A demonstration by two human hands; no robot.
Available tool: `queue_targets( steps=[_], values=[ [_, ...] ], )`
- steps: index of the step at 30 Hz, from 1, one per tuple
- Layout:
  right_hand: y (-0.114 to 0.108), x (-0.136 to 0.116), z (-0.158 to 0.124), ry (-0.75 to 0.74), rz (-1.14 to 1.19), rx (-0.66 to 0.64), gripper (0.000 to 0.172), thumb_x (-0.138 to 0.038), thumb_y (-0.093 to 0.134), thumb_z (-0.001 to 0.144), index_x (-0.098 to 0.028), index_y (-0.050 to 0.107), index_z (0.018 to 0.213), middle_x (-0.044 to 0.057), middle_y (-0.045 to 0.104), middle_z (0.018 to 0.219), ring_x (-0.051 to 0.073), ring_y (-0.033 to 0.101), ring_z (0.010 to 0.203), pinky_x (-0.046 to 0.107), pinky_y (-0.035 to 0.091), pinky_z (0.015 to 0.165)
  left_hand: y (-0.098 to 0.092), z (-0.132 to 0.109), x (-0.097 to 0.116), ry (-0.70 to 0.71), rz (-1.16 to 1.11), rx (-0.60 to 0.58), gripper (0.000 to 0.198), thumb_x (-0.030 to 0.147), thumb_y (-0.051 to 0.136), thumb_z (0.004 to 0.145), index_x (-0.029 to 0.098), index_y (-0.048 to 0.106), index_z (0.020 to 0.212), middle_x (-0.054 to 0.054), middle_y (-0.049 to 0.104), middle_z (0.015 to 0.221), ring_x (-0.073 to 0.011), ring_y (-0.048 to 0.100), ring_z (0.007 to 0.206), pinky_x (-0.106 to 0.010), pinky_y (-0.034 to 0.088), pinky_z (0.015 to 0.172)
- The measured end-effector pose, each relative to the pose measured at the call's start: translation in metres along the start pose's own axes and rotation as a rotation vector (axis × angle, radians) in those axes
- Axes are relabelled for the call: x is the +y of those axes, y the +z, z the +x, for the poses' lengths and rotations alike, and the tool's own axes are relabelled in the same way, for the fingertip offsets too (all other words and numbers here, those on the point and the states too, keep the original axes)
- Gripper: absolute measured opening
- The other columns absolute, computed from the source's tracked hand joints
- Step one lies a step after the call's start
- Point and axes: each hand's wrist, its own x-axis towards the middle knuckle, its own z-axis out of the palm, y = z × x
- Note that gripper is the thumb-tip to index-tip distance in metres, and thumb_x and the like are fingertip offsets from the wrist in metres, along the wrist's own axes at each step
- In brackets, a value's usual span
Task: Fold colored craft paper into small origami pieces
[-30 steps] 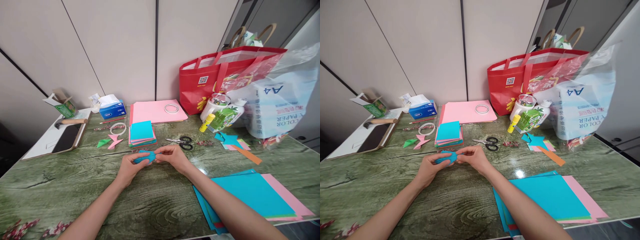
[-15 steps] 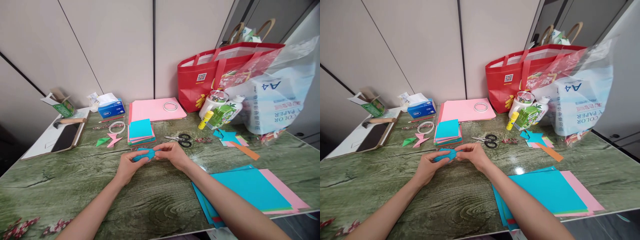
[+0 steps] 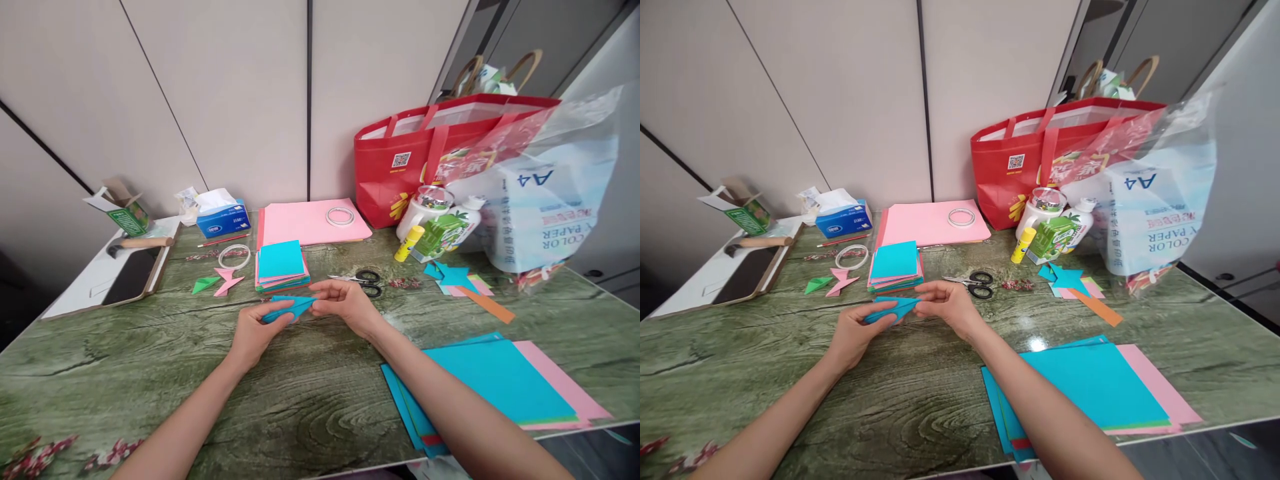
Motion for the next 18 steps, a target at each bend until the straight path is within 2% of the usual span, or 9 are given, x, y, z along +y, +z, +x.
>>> queue_targets(
  steps=[6,11,18],
  values=[
    [-0.0019,0.0017,0.0008,0.030,0.032,0.013,0.035,-0.024,0.078,0.050,-0.014,0.065,0.081,0.000,0.067,0.065,0.013,0.063,0.057,0.030,0.053,0.063,-0.0010,-0.0001,0.0008,0.040,0.066,0.015,0.024,0.030,0.069,0.062,0.018,0.072,0.083,-0.005,0.072,0.082,-0.0238,0.065,0.076,-0.030,0.052,0.067],
    [-0.0014,0.0015,0.0011,0.050,0.053,0.021,0.035,-0.025,0.077,0.051,-0.014,0.064,0.081,-0.001,0.065,0.060,0.013,0.063,0.055,0.028,0.052,0.061,0.0012,-0.0013,0.0016,-0.024,0.006,0.015,0.027,0.030,0.070,0.060,0.017,0.072,0.083,-0.006,0.072,0.084,-0.0239,0.065,0.076,-0.031,0.052,0.069],
    [0.0012,-0.0028,-0.0002,0.072,0.040,0.041,0.026,-0.026,0.077,0.050,-0.013,0.062,0.067,-0.001,0.063,0.056,0.010,0.059,0.049,0.025,0.049,0.056,0.0059,-0.0025,-0.0026,-0.086,-0.103,0.002,0.030,0.030,0.072,0.059,0.016,0.071,0.086,-0.006,0.072,0.085,-0.0220,0.066,0.072,-0.030,0.053,0.068]
  ],
)
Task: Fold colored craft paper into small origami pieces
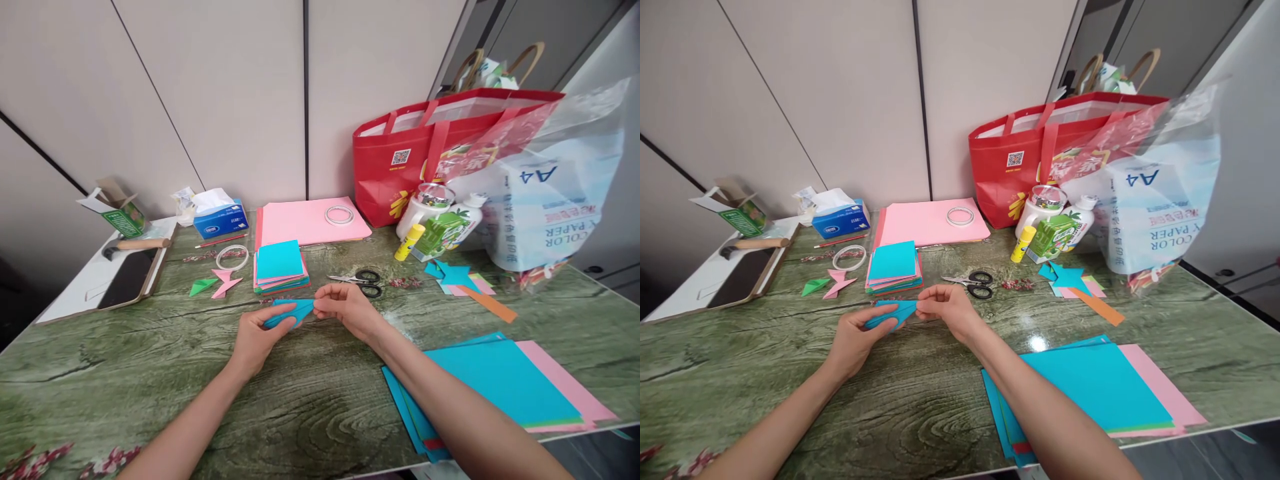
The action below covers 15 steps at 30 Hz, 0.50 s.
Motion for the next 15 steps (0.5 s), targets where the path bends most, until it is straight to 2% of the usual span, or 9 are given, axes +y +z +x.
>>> queue_targets(
  steps=[3,7,11,15],
  values=[
    [0.0023,0.0007,-0.0016,-0.043,-0.038,-0.043,0.025,-0.028,0.074,0.056,-0.014,0.063,0.073,-0.001,0.063,0.059,0.009,0.059,0.053,0.024,0.050,0.057,-0.0012,0.0010,-0.0029,0.009,0.018,0.018,0.030,0.030,0.072,0.059,0.016,0.071,0.086,-0.006,0.072,0.085,-0.0225,0.066,0.073,-0.030,0.053,0.069],
    [0.0042,0.0042,-0.0030,-0.009,-0.092,-0.135,0.038,-0.029,0.074,0.055,-0.015,0.060,0.087,-0.001,0.064,0.065,0.012,0.061,0.059,0.028,0.052,0.060,-0.0020,0.0004,-0.0031,0.010,0.033,0.020,0.029,0.030,0.072,0.059,0.017,0.071,0.085,-0.006,0.072,0.085,-0.0233,0.066,0.074,-0.031,0.053,0.068],
    [0.0047,0.0075,-0.0026,0.013,-0.129,-0.072,0.036,-0.028,0.077,0.050,-0.013,0.061,0.079,-0.002,0.061,0.054,0.012,0.061,0.053,0.027,0.051,0.057,0.0008,-0.0019,-0.0006,-0.015,-0.007,-0.024,0.028,0.028,0.073,0.058,0.016,0.072,0.083,-0.005,0.072,0.081,-0.0220,0.066,0.071,-0.031,0.053,0.069],
    [0.0077,0.0067,-0.0023,0.043,-0.068,-0.036,0.035,-0.025,0.078,0.047,-0.013,0.061,0.075,-0.003,0.061,0.051,0.011,0.059,0.049,0.024,0.049,0.054,0.0050,-0.0029,0.0034,-0.073,-0.180,-0.042,0.028,0.024,0.074,0.056,0.016,0.071,0.082,-0.004,0.072,0.077,-0.0198,0.066,0.068,-0.031,0.054,0.070]
  ],
)
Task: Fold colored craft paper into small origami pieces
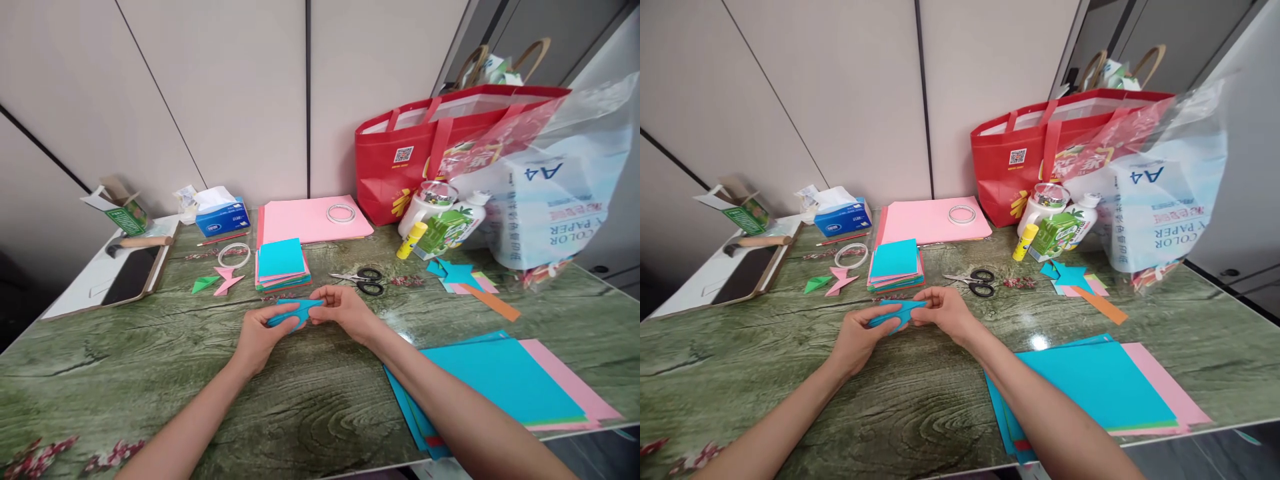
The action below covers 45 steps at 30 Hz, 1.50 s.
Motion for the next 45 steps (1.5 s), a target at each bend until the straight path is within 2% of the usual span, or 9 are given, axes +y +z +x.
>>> queue_targets(
  steps=[3,6,13,24,28,32,36,41,45],
  values=[
    [0.003,-0.001,0.001,0.063,0.111,-0.021,0.034,-0.023,0.079,0.046,-0.013,0.062,0.073,-0.002,0.062,0.055,0.009,0.058,0.049,0.023,0.048,0.055,0.002,0.000,0.002,-0.036,-0.129,0.007,0.030,0.023,0.076,0.053,0.015,0.071,0.081,-0.004,0.072,0.076,-0.0191,0.066,0.065,-0.033,0.054,0.071],
    [0.003,0.000,0.002,0.130,0.183,-0.036,0.032,-0.022,0.079,0.046,-0.012,0.063,0.072,-0.001,0.063,0.058,0.009,0.059,0.052,0.022,0.049,0.058,0.000,-0.001,0.001,-0.021,-0.091,0.033,0.033,0.024,0.076,0.052,0.014,0.071,0.084,-0.005,0.072,0.078,-0.0199,0.066,0.066,-0.034,0.054,0.071],
    [0.003,0.007,0.001,-0.012,0.043,-0.054,0.031,-0.026,0.076,0.052,-0.014,0.062,0.078,-0.001,0.065,0.063,0.010,0.060,0.057,0.025,0.049,0.062,-0.005,0.000,-0.004,0.092,0.243,0.069,0.031,0.030,0.072,0.060,0.018,0.071,0.088,-0.004,0.072,0.085,-0.0214,0.065,0.074,-0.029,0.051,0.070],
    [0.001,0.007,0.001,0.012,-0.011,-0.024,0.039,-0.024,0.078,0.046,-0.013,0.059,0.079,-0.001,0.064,0.058,0.014,0.061,0.056,0.030,0.051,0.062,0.000,-0.004,-0.002,0.089,0.315,0.062,0.030,0.030,0.069,0.062,0.017,0.071,0.089,-0.004,0.072,0.086,-0.0230,0.065,0.076,-0.030,0.051,0.069],
    [0.008,0.008,-0.002,0.014,-0.022,-0.024,0.033,-0.027,0.075,0.050,-0.013,0.060,0.076,0.000,0.064,0.062,0.013,0.060,0.058,0.029,0.051,0.061,0.002,-0.006,0.005,0.174,0.414,0.101,0.024,0.027,0.067,0.065,0.019,0.071,0.086,-0.003,0.072,0.086,-0.0239,0.065,0.078,-0.032,0.051,0.071],
    [0.014,0.009,-0.003,-0.021,-0.074,0.054,0.036,-0.023,0.075,0.048,-0.014,0.059,0.079,-0.003,0.061,0.057,0.011,0.056,0.052,0.026,0.048,0.055,0.003,-0.007,0.007,0.237,0.415,0.086,0.022,0.023,0.067,0.065,0.021,0.071,0.086,-0.002,0.070,0.092,-0.0241,0.065,0.083,-0.033,0.051,0.075],
    [0.013,0.010,-0.003,-0.014,-0.114,0.055,0.038,-0.019,0.073,0.050,-0.013,0.058,0.084,-0.004,0.060,0.056,0.010,0.056,0.051,0.024,0.045,0.055,0.003,-0.005,0.007,0.142,0.382,0.057,0.026,0.021,0.068,0.063,0.019,0.070,0.089,-0.002,0.072,0.085,-0.0238,0.066,0.077,-0.033,0.052,0.072],
    [0.009,0.011,-0.001,-0.004,-0.072,0.032,0.041,-0.020,0.073,0.051,-0.014,0.056,0.088,-0.005,0.058,0.053,0.011,0.055,0.049,0.025,0.045,0.053,0.002,-0.003,0.007,0.112,0.374,0.021,0.029,0.019,0.071,0.059,0.020,0.070,0.089,0.000,0.070,0.093,-0.0244,0.064,0.088,-0.032,0.050,0.080],
    [0.006,0.009,-0.002,0.011,-0.069,-0.001,0.039,-0.020,0.072,0.052,-0.014,0.057,0.087,-0.004,0.060,0.054,0.009,0.053,0.047,0.022,0.042,0.049,0.003,-0.004,0.011,0.073,0.376,0.017,0.032,0.022,0.071,0.059,0.017,0.070,0.090,-0.002,0.072,0.082,-0.0242,0.066,0.079,-0.031,0.052,0.071]
  ],
)
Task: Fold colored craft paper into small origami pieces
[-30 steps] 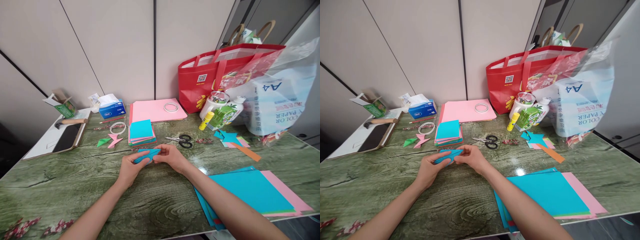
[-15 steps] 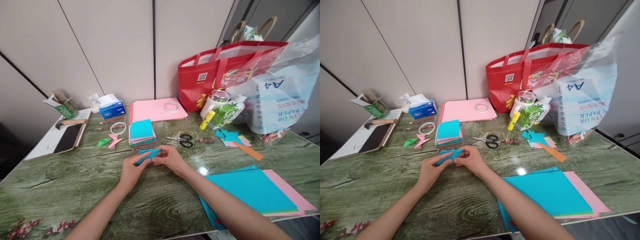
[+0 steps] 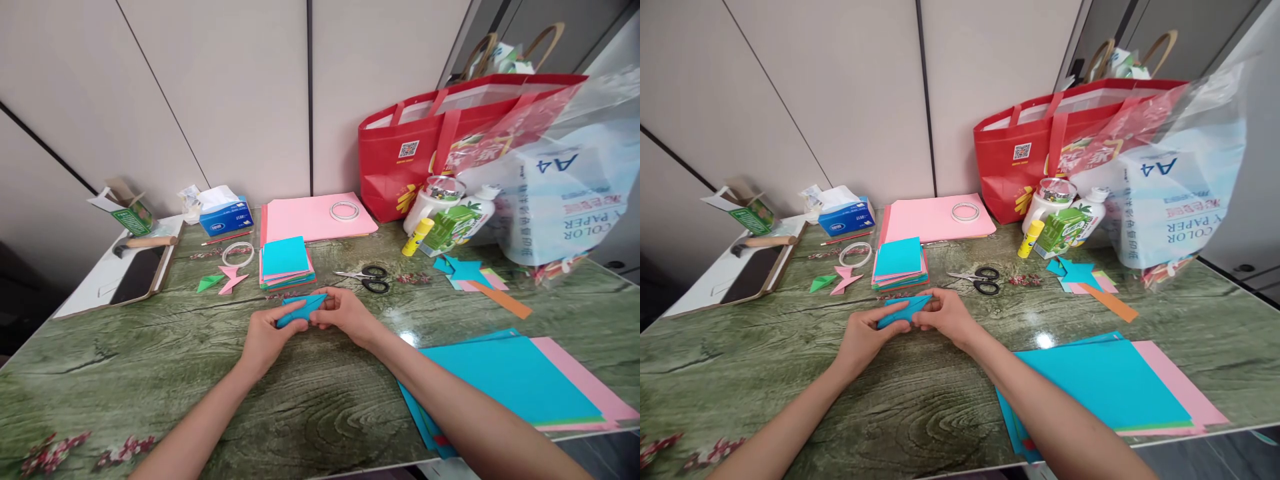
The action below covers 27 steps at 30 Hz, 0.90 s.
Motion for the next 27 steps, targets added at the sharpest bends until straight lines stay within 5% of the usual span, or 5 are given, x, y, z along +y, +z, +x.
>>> queue_targets(
  steps=[4,19,23,27],
  values=[
    [-0.001,-0.003,-0.001,0.040,0.037,-0.030,0.031,-0.021,0.072,0.052,-0.013,0.060,0.080,-0.002,0.062,0.056,0.008,0.053,0.049,0.020,0.040,0.049,-0.001,-0.002,0.006,-0.024,-0.061,-0.025,0.035,0.022,0.070,0.060,0.014,0.068,0.095,-0.002,0.072,0.065,-0.0213,0.067,0.065,-0.029,0.053,0.065],
    [0.001,-0.006,-0.004,-0.025,-0.117,-0.103,0.014,-0.021,0.065,0.057,-0.013,0.058,0.067,-0.003,0.057,0.058,0.008,0.051,0.053,0.023,0.044,0.055,-0.003,0.001,-0.002,0.092,-0.073,0.063,0.022,0.030,0.066,0.064,0.016,0.071,0.080,-0.006,0.072,0.081,-0.0212,0.063,0.073,-0.028,0.051,0.062],
    [0.000,-0.006,-0.004,-0.057,-0.124,-0.071,0.017,-0.023,0.065,0.059,-0.014,0.056,0.069,-0.004,0.055,0.059,0.009,0.051,0.054,0.023,0.044,0.054,-0.003,0.004,-0.004,0.019,-0.193,-0.023,0.046,0.025,0.071,0.058,0.015,0.063,0.103,-0.004,0.069,0.076,-0.0179,0.062,0.068,-0.027,0.050,0.062],
    [0.001,-0.004,-0.003,-0.133,-0.149,-0.041,0.022,-0.025,0.067,0.060,-0.015,0.057,0.078,-0.001,0.058,0.067,0.009,0.053,0.058,0.022,0.043,0.056,-0.001,0.002,-0.005,-0.053,-0.193,-0.176,0.025,0.029,0.068,0.063,0.012,0.067,0.081,-0.004,0.067,0.071,-0.0154,0.059,0.062,-0.026,0.047,0.059]
  ],
)
